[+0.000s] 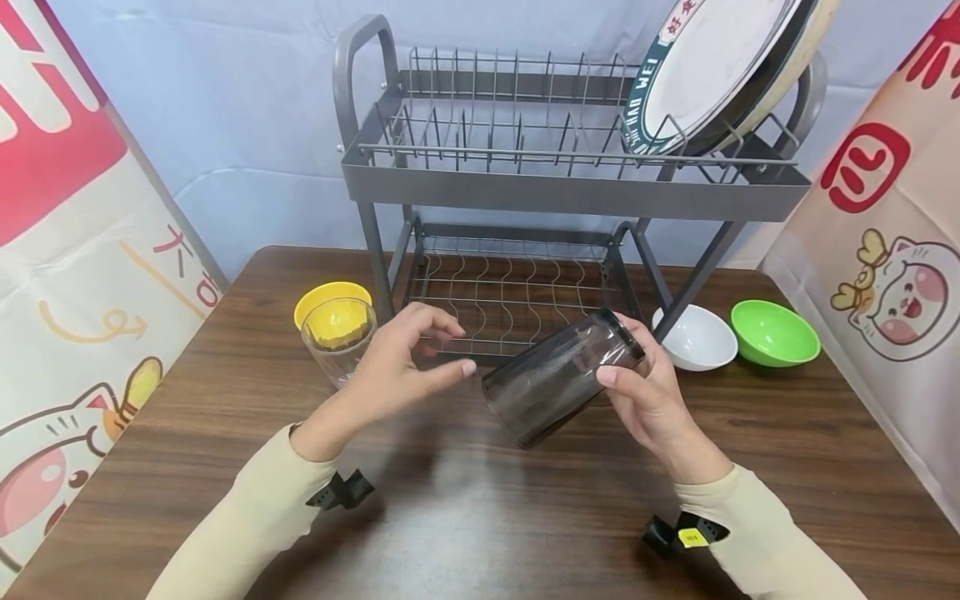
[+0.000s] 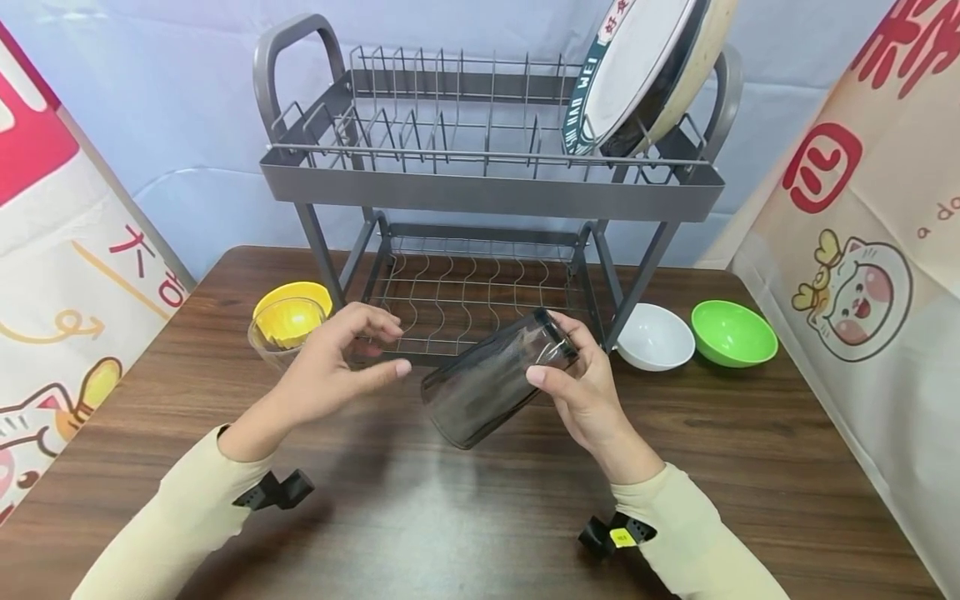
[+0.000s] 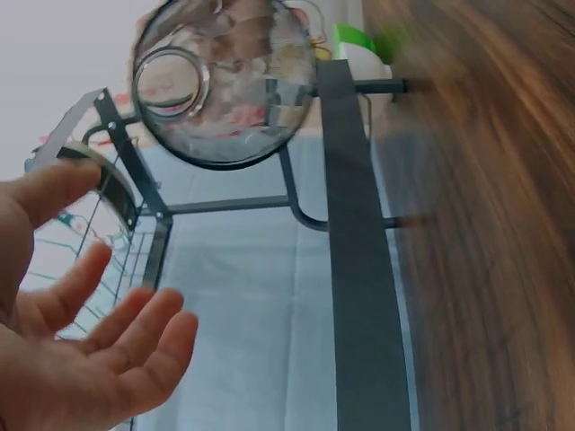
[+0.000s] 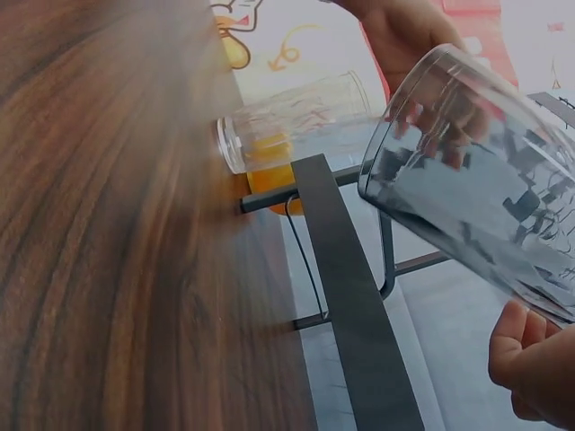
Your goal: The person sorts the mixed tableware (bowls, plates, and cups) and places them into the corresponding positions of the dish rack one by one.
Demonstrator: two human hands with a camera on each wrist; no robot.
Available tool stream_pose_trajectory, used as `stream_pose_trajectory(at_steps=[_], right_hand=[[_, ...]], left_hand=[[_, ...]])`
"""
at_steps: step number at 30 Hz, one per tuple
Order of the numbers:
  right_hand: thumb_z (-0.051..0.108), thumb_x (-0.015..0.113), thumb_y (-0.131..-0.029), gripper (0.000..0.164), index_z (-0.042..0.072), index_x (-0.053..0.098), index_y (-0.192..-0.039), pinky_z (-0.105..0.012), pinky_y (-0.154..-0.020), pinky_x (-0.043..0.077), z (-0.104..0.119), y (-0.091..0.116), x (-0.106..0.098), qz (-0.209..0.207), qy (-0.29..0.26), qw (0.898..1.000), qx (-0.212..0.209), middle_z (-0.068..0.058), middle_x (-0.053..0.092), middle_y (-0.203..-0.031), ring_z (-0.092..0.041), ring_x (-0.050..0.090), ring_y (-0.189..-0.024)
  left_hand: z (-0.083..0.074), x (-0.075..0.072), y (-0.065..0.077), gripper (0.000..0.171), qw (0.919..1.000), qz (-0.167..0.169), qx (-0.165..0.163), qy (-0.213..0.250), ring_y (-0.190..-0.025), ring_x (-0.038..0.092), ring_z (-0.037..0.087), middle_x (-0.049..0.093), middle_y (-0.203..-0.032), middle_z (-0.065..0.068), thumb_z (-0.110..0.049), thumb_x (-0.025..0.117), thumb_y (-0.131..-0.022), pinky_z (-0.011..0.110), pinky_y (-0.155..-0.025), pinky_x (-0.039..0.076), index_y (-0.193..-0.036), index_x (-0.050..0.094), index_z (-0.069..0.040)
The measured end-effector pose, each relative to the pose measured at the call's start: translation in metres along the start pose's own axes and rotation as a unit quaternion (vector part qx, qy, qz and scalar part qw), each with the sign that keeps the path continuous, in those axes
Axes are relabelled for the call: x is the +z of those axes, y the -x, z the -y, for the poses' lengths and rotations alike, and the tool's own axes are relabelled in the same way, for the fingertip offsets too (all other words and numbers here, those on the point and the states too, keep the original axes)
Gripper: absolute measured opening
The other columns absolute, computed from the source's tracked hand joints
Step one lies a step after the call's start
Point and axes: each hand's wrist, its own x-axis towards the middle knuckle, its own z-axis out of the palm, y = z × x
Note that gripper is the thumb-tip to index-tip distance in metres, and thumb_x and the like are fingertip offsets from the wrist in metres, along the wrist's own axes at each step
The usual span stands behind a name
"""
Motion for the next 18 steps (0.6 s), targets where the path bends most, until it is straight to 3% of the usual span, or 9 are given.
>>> stream_pose_trajectory(at_steps=[4,10,18], right_hand=[[-0.012,0.053,-0.074,0.056,0.001,0.041,-0.127,-0.025,-0.084,0.045,0.002,0.000,0.001,-0.014,0.018,1.000,-0.006,-0.011,0.054,-0.114,-0.016,0.055,-0.099],[-0.013,0.054,-0.073,0.056,0.003,0.043,-0.126,-0.024,-0.081,0.045,0.003,-0.002,0.003,-0.031,0.053,0.998,-0.003,-0.009,0.055,-0.115,-0.015,0.054,-0.100],[-0.013,0.055,-0.075,0.055,0.003,0.043,-0.126,-0.023,-0.081,0.045,0.003,-0.004,0.000,-0.030,0.058,0.998,-0.008,-0.009,0.055,-0.116,-0.015,0.054,-0.101]], left_hand=[[-0.001,-0.002,-0.006,0.025,0.9981,-0.060,-0.017,0.007,-0.090,0.058,0.013,0.057,-0.100,-0.001,-0.017,0.075,-0.078,0.033,-0.072,0.051,-0.097,0.060,-0.009],[0.000,-0.010,-0.011,0.020,0.9891,-0.145,-0.007,-0.027,-0.082,0.061,0.015,0.057,-0.093,0.004,-0.011,0.072,-0.079,0.033,-0.066,0.050,-0.093,0.061,-0.005],[0.011,-0.024,-0.017,0.018,0.9753,-0.214,-0.012,-0.051,-0.077,0.056,0.018,0.056,-0.089,0.007,-0.005,0.070,-0.079,0.034,-0.059,0.046,-0.092,0.058,-0.001]])
